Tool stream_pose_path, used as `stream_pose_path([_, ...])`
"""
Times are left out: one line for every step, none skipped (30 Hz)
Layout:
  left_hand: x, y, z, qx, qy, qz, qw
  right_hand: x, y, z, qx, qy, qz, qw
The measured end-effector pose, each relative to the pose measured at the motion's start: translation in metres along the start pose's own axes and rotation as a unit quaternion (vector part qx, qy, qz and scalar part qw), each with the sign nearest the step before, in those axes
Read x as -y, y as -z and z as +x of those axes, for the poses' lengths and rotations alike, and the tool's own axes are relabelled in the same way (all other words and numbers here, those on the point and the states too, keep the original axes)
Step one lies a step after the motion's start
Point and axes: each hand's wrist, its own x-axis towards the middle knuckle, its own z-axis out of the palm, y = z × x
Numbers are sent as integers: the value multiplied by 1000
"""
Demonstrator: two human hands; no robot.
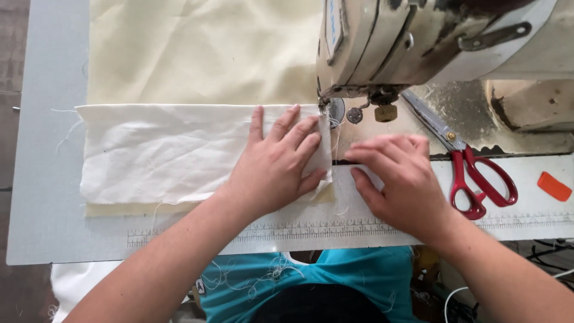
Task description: Trimming and aligning fabric components to assemble a bag at a sewing station.
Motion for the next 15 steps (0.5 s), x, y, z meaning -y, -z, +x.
stream_pose_path([0, -2, -1, 20, 15, -34, 999, 5, 3, -8, -10, 10, 24, 1000])
stream_pose_path([-1, -2, -2, 21, 13, -36, 999, 8, 4, -13, -10, 8, 24, 1000])
stream_pose_path([-1, -3, -3, 10, 12, -32, 999, 12, 5, -17, -17, 35, 18, 999])
stream_pose_path([0, -3, -3, -2, 12, -28, 1000, 16, 6, -20, -25, 64, 12, 998])
stream_pose_path([-1, -3, -3, -2, 11, -28, 1000, 18, 5, -21, -25, 63, 12, 998])
stream_pose_path([-1, -3, -3, -3, 12, -29, 999, 20, 4, -21, -25, 68, 8, 997])
stream_pose_path([0, -3, -3, -4, 13, -30, 999, 22, 2, -22, -24, 72, 5, 997])
stream_pose_path([0, -3, -3, -4, 13, -29, 999, 21, 2, -20, -25, 72, 4, 997])
stream_pose_path([0, -3, -2, -3, 10, -29, 1000, 21, 2, -18, -10, 54, 19, 998])
stream_pose_path([0, -3, -4, 0, 9, -30, 1000, 21, 1, -17, 6, 36, 35, 999])
stream_pose_path([1, -3, -4, 0, 11, -29, 1000, 18, -1, -17, 7, 37, 37, 999])
stream_pose_path([1, -3, -4, -5, 9, -34, 999, 14, -3, -17, 31, 22, 69, 997])
stream_pose_path([1, -3, -4, -10, 6, -38, 999, 11, -5, -18, 56, 6, 101, 993])
stream_pose_path([3, -1, -3, -10, 7, -38, 999, 10, -6, -17, 56, 7, 101, 993])
stream_pose_path([5, 0, -2, 30, 9, -49, 998, 9, -8, -17, 60, -10, 110, 992])
